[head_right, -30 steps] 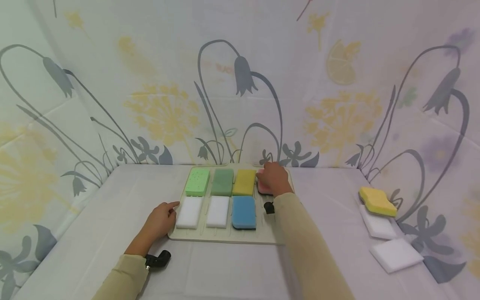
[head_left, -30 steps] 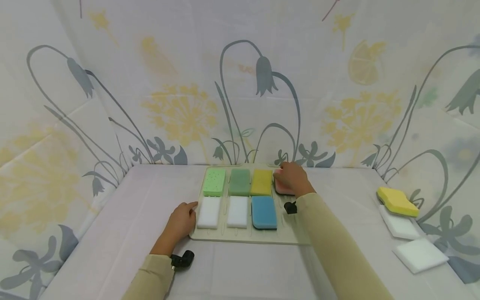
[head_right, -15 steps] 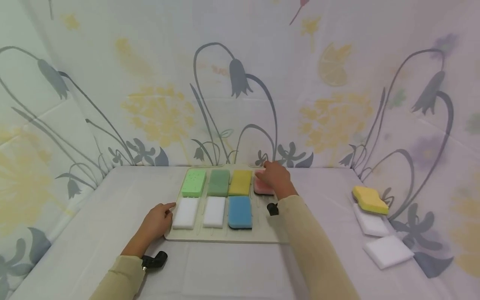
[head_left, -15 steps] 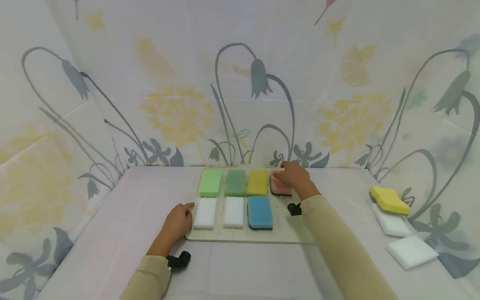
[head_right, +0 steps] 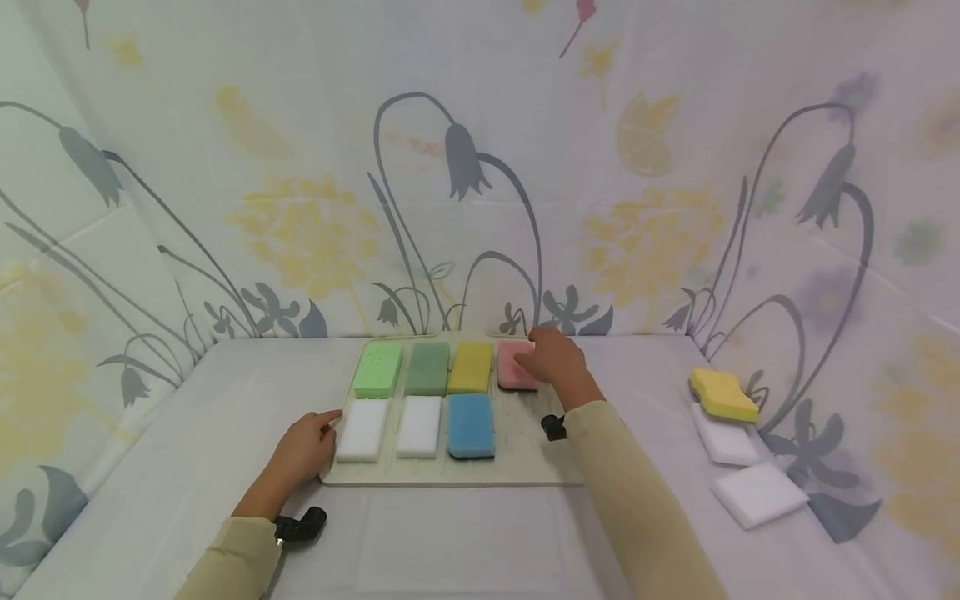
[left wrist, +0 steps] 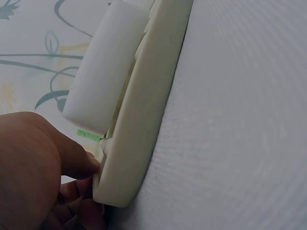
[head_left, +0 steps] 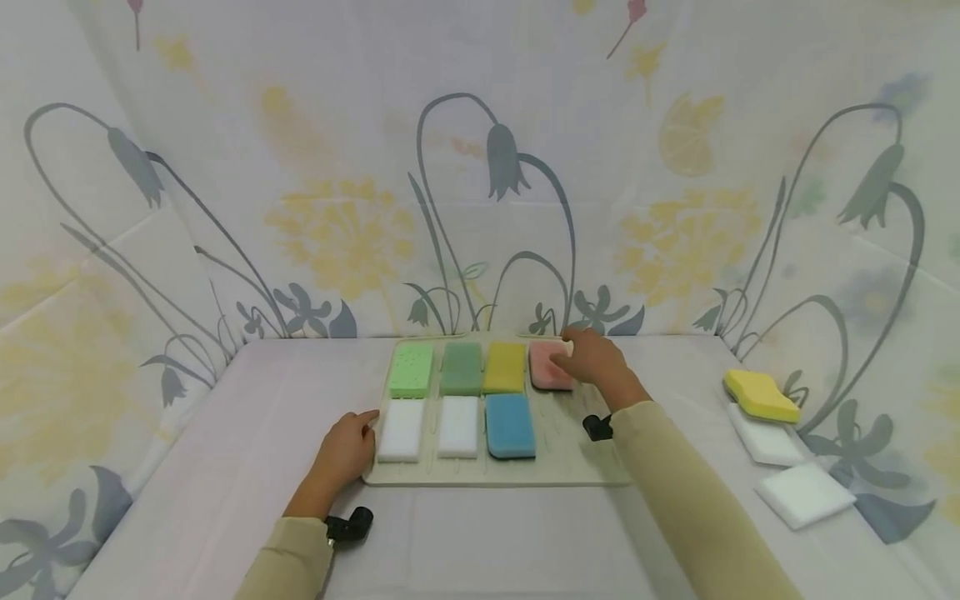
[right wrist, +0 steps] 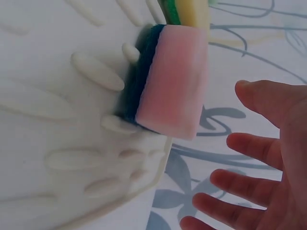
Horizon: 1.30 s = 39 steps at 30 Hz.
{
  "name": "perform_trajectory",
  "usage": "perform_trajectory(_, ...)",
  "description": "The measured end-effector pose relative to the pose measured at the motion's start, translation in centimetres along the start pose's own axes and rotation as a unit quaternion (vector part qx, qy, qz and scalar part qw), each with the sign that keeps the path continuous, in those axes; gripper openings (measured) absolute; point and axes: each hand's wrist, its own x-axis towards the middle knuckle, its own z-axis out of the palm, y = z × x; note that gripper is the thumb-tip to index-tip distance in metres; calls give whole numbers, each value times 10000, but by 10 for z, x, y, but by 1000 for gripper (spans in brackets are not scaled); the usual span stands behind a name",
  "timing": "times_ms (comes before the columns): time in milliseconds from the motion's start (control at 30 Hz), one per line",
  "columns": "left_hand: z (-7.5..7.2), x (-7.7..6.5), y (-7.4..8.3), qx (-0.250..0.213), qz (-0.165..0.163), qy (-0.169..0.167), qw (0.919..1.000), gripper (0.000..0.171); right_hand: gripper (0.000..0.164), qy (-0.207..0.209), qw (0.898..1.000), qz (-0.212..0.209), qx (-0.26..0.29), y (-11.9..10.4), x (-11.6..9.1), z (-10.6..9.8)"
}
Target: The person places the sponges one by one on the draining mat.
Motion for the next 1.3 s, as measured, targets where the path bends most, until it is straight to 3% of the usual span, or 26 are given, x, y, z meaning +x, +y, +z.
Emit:
perform_trajectory(467,0,-2,-1,-62,1,-72,10000,40,57,211,9995,46,-226,23,-21,-8)
perform_trajectory(800,1,1,-2,-11,-40,-59,10000,40,56,447,9984,77,-351,55,-37,-11)
perform_trajectory(1300,0,0,-2,27,-49,-151,9999,41,56,356,9976,405,-431,96,-61,-21)
